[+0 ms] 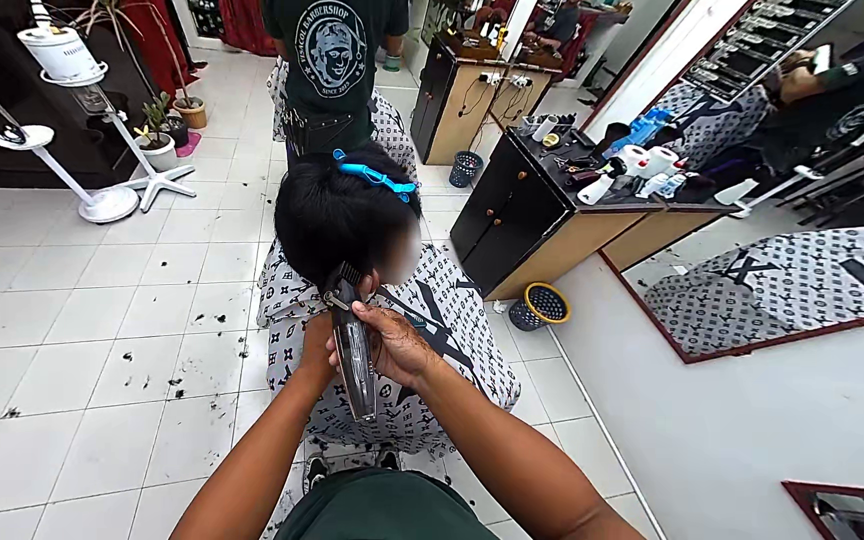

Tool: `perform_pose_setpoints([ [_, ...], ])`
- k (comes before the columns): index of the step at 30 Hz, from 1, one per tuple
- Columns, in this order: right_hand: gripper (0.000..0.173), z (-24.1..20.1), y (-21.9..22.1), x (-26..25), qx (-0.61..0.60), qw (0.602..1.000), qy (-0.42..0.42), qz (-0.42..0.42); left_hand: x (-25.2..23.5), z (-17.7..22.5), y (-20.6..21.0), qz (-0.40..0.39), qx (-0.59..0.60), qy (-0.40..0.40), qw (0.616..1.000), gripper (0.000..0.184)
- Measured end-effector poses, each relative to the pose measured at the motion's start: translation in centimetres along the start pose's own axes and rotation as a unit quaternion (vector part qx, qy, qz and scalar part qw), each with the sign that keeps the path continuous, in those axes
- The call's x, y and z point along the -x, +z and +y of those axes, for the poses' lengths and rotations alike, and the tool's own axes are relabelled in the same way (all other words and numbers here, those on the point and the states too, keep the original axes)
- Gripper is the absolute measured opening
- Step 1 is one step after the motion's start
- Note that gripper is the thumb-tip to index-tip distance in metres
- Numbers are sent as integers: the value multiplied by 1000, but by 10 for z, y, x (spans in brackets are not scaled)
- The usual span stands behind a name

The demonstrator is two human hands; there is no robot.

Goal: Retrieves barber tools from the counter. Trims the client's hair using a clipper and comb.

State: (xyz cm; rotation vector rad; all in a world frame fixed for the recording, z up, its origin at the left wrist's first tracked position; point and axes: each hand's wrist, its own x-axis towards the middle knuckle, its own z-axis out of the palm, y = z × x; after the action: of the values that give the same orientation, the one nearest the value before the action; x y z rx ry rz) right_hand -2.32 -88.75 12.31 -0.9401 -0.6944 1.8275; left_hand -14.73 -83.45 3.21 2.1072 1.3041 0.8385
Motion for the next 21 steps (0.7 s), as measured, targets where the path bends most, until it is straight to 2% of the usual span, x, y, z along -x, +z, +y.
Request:
perform_pose_setpoints([
  [2, 38, -1, -2, -1, -5, 1000, 6, 8, -1, 0, 4, 7, 23, -4, 1000, 33],
  [5, 39, -1, -4, -4, -3, 1000, 14, 9, -1, 9, 0, -6, 74, -72, 995, 32],
  [10, 38, 0, -5, -6, -2, 1000, 13, 19, -3, 12, 1, 1, 85, -100, 991, 31],
  [16, 38, -6, -11, -7, -7, 999, -16, 48, -3, 14, -3, 13, -9, 27, 1000, 28],
  [21, 44, -16, -19, -6, -37, 996, -56, 60, -9, 23, -7, -17, -124, 65, 990, 20],
])
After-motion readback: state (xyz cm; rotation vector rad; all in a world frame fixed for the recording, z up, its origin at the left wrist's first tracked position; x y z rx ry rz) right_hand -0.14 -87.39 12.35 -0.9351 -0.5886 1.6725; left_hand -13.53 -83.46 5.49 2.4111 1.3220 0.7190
